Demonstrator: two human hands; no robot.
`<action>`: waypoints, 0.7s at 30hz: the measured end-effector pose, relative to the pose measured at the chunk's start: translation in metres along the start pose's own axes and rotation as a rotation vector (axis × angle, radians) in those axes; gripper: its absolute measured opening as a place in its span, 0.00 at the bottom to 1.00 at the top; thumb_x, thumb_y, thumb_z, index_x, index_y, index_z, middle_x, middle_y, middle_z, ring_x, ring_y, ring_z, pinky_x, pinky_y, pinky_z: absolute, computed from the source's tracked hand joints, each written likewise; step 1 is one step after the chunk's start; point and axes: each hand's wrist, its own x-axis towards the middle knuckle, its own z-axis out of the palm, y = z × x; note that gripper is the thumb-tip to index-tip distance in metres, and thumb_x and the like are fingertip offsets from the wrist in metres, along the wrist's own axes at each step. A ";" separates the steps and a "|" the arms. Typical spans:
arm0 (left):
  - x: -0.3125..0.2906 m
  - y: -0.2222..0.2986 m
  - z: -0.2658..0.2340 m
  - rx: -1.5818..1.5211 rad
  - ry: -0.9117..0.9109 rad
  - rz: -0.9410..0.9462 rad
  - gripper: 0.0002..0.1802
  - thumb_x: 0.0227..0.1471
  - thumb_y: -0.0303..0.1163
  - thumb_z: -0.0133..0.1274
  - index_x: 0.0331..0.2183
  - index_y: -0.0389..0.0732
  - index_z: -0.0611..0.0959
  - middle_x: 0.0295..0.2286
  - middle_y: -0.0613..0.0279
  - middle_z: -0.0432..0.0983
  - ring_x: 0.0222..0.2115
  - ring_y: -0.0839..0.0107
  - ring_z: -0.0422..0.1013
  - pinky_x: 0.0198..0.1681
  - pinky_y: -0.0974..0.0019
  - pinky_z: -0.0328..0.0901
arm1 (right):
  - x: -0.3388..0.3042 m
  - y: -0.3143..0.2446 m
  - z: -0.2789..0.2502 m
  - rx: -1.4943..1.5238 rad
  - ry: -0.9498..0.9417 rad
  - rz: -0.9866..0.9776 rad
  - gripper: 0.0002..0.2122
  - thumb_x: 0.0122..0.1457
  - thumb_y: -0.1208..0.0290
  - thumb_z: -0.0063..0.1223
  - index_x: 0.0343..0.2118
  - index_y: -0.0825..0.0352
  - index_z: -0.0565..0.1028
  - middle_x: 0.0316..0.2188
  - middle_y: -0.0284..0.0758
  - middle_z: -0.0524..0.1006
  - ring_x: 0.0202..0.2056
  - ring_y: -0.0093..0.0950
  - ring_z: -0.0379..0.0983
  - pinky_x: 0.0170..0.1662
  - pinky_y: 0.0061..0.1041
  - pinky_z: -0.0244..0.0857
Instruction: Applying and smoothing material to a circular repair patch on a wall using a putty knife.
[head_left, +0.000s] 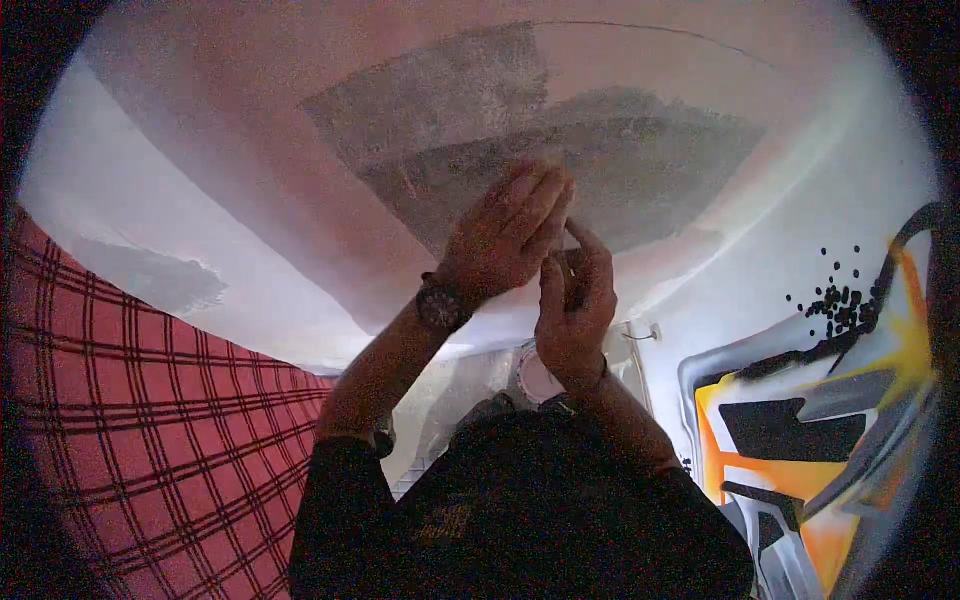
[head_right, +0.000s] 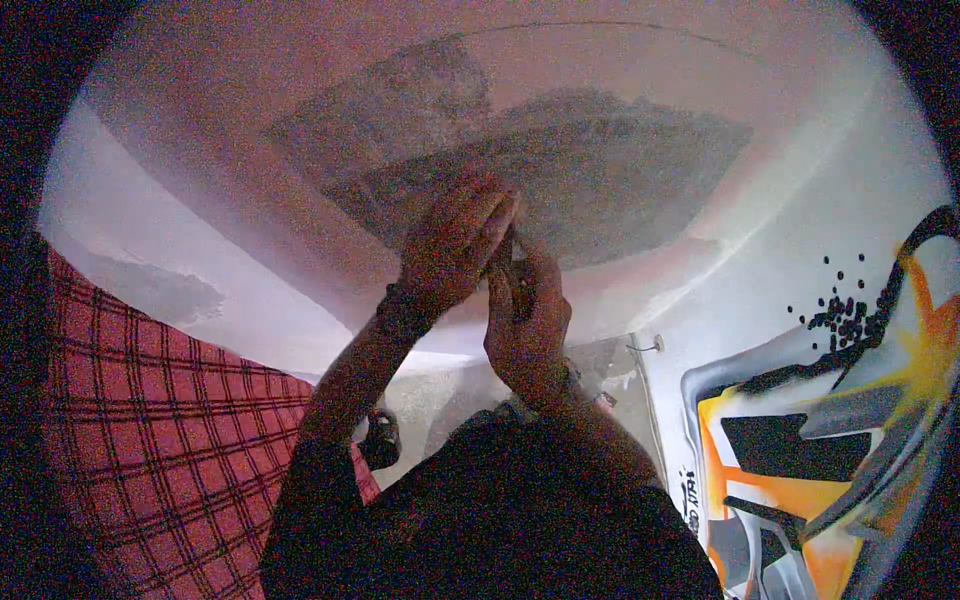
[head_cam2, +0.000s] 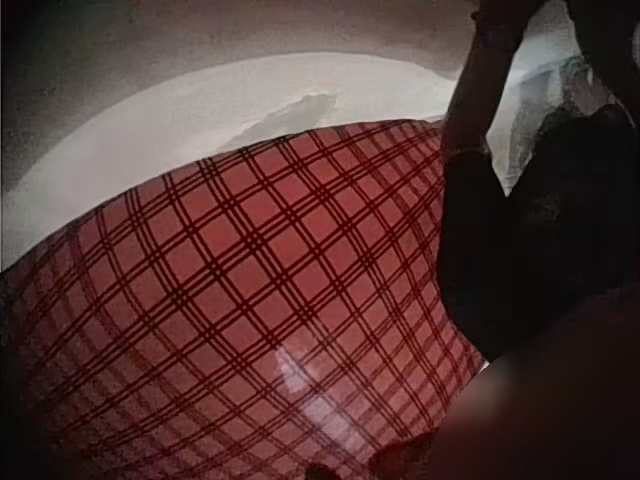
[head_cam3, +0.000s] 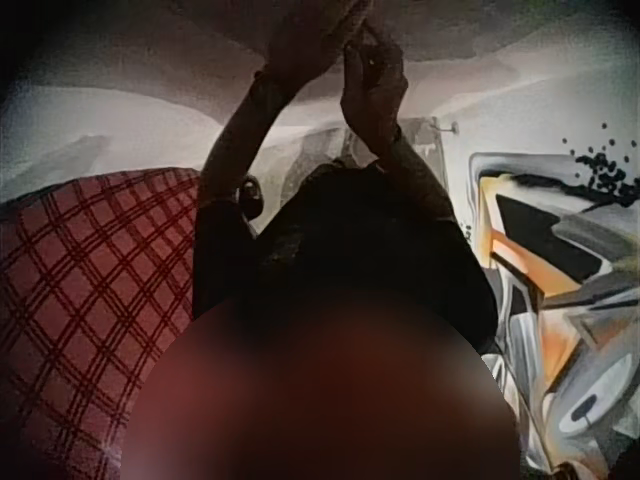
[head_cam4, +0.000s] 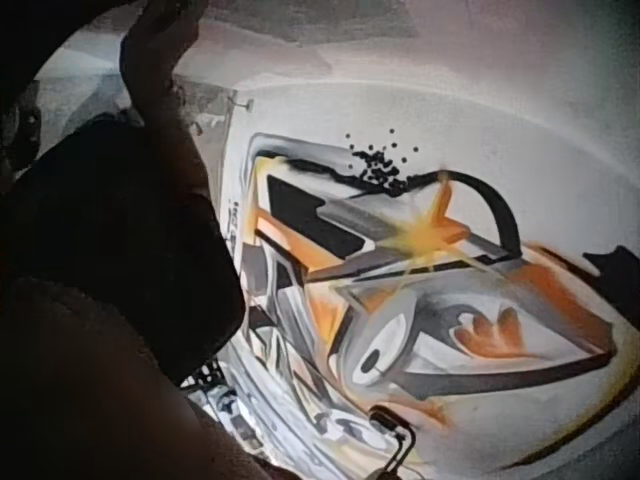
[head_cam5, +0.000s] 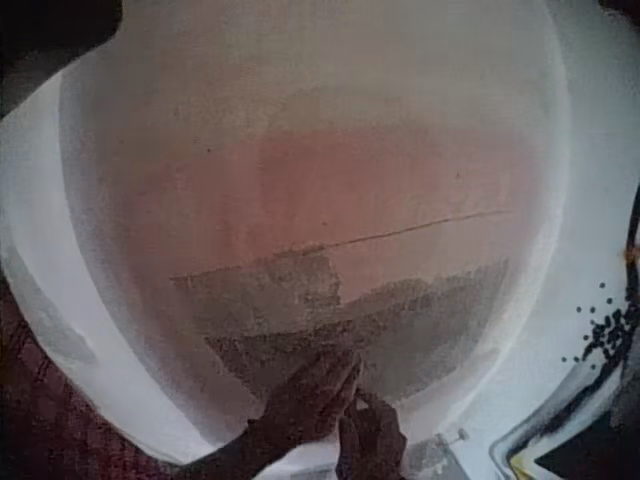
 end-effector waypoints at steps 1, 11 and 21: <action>0.001 -0.005 0.003 -0.002 0.002 0.003 0.24 0.47 0.31 0.48 0.47 0.32 0.72 0.49 0.51 0.65 0.53 0.55 0.59 0.57 0.51 0.56 | 0.004 0.004 0.003 -0.002 0.004 -0.001 0.15 0.58 0.77 0.45 0.49 0.72 0.65 0.25 0.34 0.72 0.26 0.18 0.66 0.30 0.17 0.62; 0.018 -0.020 0.012 0.148 0.042 0.018 0.19 0.52 0.31 0.45 0.46 0.34 0.75 0.47 0.52 0.67 0.51 0.57 0.62 0.55 0.55 0.59 | 0.027 0.039 0.015 -0.015 0.024 -0.103 0.13 0.57 0.75 0.47 0.45 0.73 0.69 0.39 0.47 0.75 0.39 0.36 0.75 0.41 0.30 0.68; 0.026 -0.024 0.018 0.163 0.070 -0.008 0.17 0.53 0.29 0.42 0.42 0.34 0.78 0.46 0.52 0.69 0.50 0.58 0.63 0.53 0.55 0.62 | 0.037 0.060 0.020 0.065 0.057 -0.256 0.13 0.57 0.78 0.47 0.44 0.79 0.68 0.37 0.47 0.75 0.38 0.31 0.74 0.40 0.25 0.68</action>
